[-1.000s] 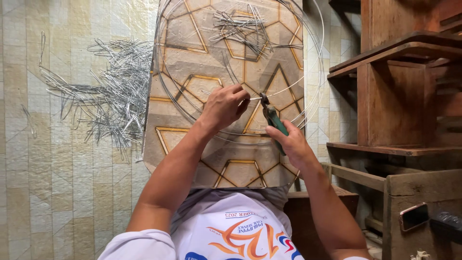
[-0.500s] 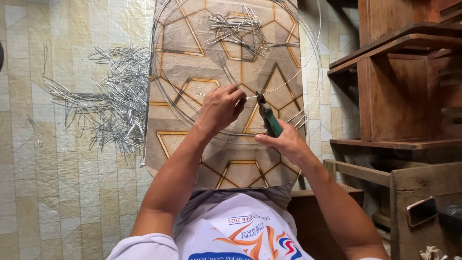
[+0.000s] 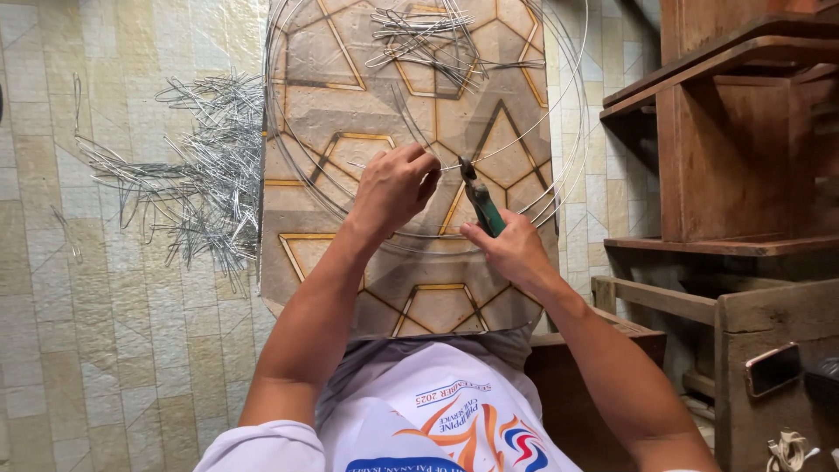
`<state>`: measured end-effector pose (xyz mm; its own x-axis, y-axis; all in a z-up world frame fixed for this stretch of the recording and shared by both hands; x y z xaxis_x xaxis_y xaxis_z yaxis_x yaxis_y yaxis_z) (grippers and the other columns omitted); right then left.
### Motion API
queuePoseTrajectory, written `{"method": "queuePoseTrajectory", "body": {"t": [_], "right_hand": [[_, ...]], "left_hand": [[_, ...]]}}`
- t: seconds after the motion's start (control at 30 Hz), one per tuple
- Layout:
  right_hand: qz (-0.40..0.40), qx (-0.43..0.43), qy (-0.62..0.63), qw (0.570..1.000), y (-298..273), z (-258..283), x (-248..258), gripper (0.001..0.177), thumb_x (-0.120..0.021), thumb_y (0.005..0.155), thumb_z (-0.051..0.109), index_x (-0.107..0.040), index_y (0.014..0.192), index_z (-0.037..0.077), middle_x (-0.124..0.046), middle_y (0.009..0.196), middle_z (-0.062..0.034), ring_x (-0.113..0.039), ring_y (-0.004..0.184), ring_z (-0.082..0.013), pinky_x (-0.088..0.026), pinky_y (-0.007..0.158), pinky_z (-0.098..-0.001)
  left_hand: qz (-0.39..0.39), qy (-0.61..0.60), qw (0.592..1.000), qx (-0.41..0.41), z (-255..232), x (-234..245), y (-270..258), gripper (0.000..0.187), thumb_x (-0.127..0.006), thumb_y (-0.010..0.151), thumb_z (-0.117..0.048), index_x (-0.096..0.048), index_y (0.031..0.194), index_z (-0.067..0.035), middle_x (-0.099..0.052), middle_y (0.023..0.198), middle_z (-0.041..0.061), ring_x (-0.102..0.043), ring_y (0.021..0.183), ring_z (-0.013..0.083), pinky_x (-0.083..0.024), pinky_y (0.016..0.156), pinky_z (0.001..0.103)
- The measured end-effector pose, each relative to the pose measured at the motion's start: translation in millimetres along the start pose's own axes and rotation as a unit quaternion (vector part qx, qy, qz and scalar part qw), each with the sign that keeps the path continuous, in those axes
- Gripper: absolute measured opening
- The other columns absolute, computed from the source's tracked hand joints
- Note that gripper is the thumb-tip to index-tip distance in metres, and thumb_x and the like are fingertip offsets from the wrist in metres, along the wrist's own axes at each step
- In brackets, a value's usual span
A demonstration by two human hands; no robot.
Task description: Cutting and arranging thin metal wires on a patterned template using pliers
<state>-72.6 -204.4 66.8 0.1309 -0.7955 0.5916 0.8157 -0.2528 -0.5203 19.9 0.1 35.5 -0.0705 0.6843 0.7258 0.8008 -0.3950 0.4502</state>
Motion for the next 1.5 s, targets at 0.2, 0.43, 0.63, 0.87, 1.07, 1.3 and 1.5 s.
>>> {"method": "queuePoseTrajectory", "body": {"t": [0.2,0.43,0.63,0.87,1.07,1.3,1.5], "right_hand": [[0.014,-0.014,0.007,1.0,-3.5,5.9,-1.8,0.044,-0.09,0.075,0.048,-0.073,0.085,0.009,-0.067,0.061,-0.008,-0.071,0.054,-0.0169,-0.058,0.052,-0.0279],[0.053,-0.015,0.064,0.996,-1.7,7.2,0.5,0.039,-0.087,0.08,0.035,-0.071,0.086,0.0,-0.066,0.06,-0.0127,-0.068,0.049,-0.0182,-0.057,0.043,-0.0295],[0.026,-0.006,-0.03,0.999,8.1,-3.2,-1.3,0.042,-0.082,0.083,0.049,-0.067,0.075,0.011,-0.062,0.051,-0.0068,-0.069,0.05,-0.0168,-0.056,0.048,-0.0296],[0.03,0.004,0.01,0.999,2.0,1.2,-0.8,0.04,-0.083,0.083,0.044,-0.067,0.074,0.009,-0.063,0.055,-0.0069,-0.067,0.049,-0.0155,-0.055,0.05,-0.0266],[0.038,-0.013,-0.043,0.998,-3.6,7.3,1.2,0.046,-0.084,0.077,0.05,-0.07,0.085,0.007,-0.068,0.066,-0.0133,-0.073,0.066,-0.0258,-0.057,0.064,-0.0349],[0.021,-0.016,-0.114,0.993,-20.6,34.5,2.3,0.036,-0.081,0.078,0.048,-0.072,0.089,0.016,-0.072,0.082,-0.0154,-0.073,0.09,-0.0349,-0.055,0.077,-0.0424],[0.024,-0.004,-0.139,0.99,-21.7,31.2,2.3,0.031,-0.079,0.079,0.047,-0.073,0.09,0.018,-0.072,0.08,-0.0159,-0.073,0.091,-0.0374,-0.055,0.079,-0.0444]], "left_hand": [[0.005,0.008,1.0,-0.002,4.6,-5.2,-1.3,0.009,-0.07,0.09,-0.027,-0.064,0.088,-0.021,-0.059,0.081,0.0,-0.067,0.076,0.027,-0.049,0.061,0.038],[0.016,0.009,1.0,0.004,1.5,0.5,-1.4,0.007,-0.07,0.09,-0.026,-0.065,0.089,-0.022,-0.059,0.082,0.0,-0.067,0.077,0.0263,-0.05,0.063,0.038],[0.017,0.007,1.0,0.009,2.8,-0.1,-1.1,0.007,-0.07,0.09,-0.026,-0.065,0.091,-0.022,-0.059,0.082,0.0,-0.068,0.077,0.0272,-0.051,0.064,0.039],[0.041,0.011,0.999,0.016,-8.7,11.4,5.9,0.013,-0.068,0.093,-0.029,-0.066,0.103,-0.023,-0.061,0.085,0.002,-0.069,0.076,0.0281,-0.052,0.065,0.04],[0.089,-0.039,0.995,0.026,-38.5,23.9,23.2,0.021,-0.059,0.102,-0.024,-0.066,0.12,-0.016,-0.068,0.101,0.009,-0.072,0.068,0.029,-0.056,0.059,0.039],[0.115,-0.113,0.984,0.075,-36.5,2.2,29.1,0.017,-0.061,0.098,-0.034,-0.067,0.108,-0.021,-0.067,0.103,0.007,-0.073,0.082,0.042,-0.06,0.068,0.052],[0.113,-0.142,0.976,0.124,-31.8,-6.2,28.7,0.017,-0.064,0.096,-0.034,-0.069,0.101,-0.018,-0.068,0.096,0.009,-0.073,0.085,0.0402,-0.06,0.072,0.052]]}}
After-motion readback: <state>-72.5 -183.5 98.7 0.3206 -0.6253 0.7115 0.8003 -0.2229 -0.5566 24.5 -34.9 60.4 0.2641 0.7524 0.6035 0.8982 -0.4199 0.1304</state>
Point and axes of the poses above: each hand's wrist, its own y-axis towards the middle knuckle, its own x-axis out of the back of the hand, z = x × y, the point moved 3 cm from there along y, towards the middle knuckle
